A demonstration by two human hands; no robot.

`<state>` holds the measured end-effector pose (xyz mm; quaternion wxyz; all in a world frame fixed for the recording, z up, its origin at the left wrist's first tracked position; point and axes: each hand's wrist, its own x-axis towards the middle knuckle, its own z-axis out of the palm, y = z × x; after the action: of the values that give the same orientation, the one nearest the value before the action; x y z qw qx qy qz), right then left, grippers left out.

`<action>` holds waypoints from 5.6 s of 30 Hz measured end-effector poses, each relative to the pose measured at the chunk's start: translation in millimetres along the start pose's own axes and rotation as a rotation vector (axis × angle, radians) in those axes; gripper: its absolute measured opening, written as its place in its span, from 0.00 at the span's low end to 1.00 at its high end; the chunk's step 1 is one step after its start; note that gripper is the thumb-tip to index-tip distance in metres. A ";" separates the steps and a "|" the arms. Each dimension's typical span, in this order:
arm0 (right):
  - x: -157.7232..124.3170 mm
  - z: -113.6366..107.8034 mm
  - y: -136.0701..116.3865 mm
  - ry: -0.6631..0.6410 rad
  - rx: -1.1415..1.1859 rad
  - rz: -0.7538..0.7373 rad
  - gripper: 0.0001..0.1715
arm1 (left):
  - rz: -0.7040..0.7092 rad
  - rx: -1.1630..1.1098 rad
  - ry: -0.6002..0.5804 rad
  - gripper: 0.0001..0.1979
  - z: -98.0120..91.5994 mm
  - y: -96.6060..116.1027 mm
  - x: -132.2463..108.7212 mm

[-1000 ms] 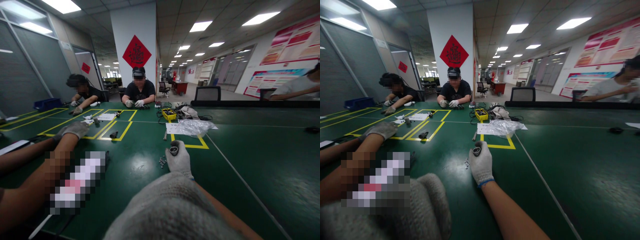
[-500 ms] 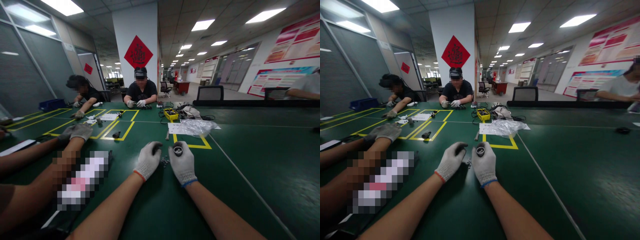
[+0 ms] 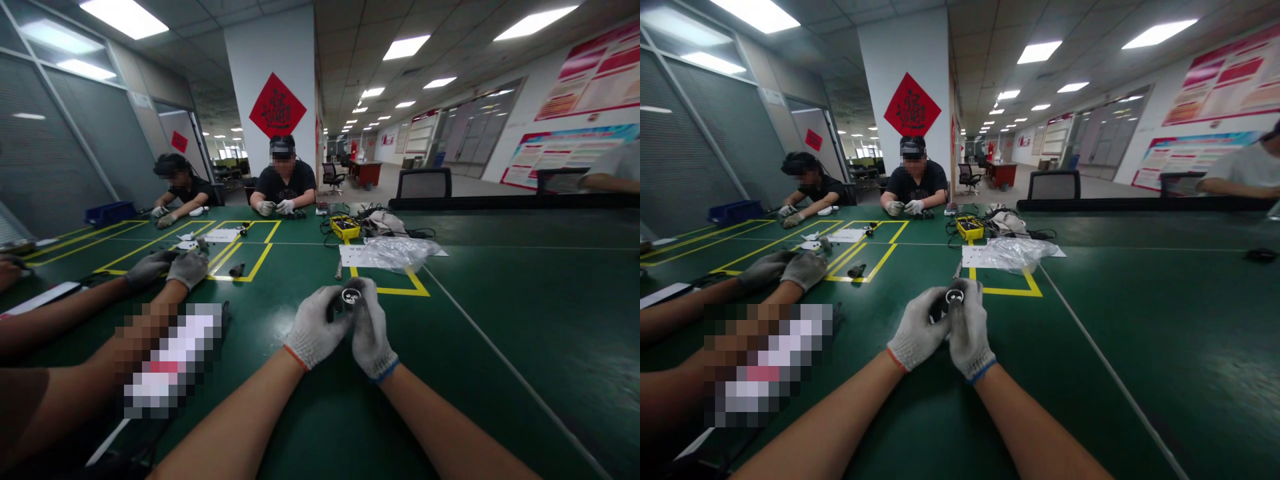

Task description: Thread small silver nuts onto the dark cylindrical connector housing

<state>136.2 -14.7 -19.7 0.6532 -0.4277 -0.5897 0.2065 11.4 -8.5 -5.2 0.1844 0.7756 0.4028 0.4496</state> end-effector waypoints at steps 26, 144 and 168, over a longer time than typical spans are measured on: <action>12.2 -3.3 6.3 0.435 -0.198 0.110 0.24 | -0.483 0.644 -0.069 0.21 -20.8 -29.9 14.4; 21.2 -5.8 23.4 0.236 -0.069 0.368 0.19 | -0.894 1.280 -0.103 0.29 -85.7 -140.2 106.2; 24.3 -7.5 20.0 0.149 -0.153 0.426 0.19 | -0.652 1.078 -0.166 0.19 -59.4 -92.6 64.4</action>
<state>153.4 12.7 -20.8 0.6022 -0.6047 -0.4505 0.2623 -63.9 94.2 1.5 -0.0737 0.6292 0.7725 0.0430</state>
